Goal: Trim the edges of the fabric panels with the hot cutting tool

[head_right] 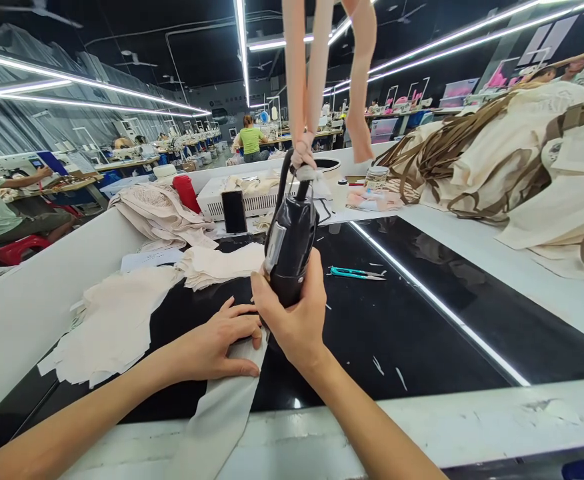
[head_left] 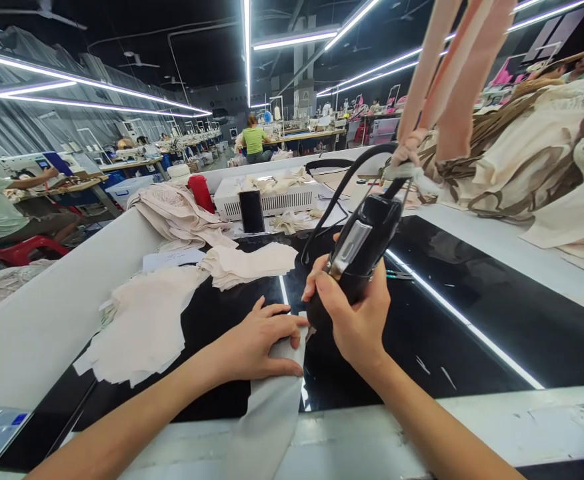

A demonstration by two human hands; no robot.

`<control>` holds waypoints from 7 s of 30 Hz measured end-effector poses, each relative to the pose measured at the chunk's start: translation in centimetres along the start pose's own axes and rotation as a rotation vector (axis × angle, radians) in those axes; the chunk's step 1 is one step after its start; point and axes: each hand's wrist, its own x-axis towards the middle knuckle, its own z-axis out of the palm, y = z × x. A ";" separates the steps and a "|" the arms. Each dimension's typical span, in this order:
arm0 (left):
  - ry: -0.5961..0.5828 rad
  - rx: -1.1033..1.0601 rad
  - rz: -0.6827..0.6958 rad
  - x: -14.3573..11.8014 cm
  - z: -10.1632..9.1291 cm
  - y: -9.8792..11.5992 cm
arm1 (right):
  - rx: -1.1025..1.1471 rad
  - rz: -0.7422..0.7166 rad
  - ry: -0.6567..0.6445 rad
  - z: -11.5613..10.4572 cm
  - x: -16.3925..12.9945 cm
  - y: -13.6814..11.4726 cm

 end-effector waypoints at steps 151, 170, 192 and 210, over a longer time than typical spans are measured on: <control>0.375 0.295 0.258 -2.6 3.6 0.3 | 0.122 0.092 -0.041 -2.0 -1.5 -4.4; 0.414 0.318 0.271 -4.6 4.3 -0.9 | 0.081 0.071 -0.085 -3.1 -1.9 -5.2; 0.521 0.334 0.288 -4.7 5.8 -0.9 | 0.195 0.086 -0.067 3.1 0.1 -1.1; 0.531 0.352 0.300 -4.7 5.7 -0.9 | 0.145 0.052 -0.094 2.9 -0.5 -1.0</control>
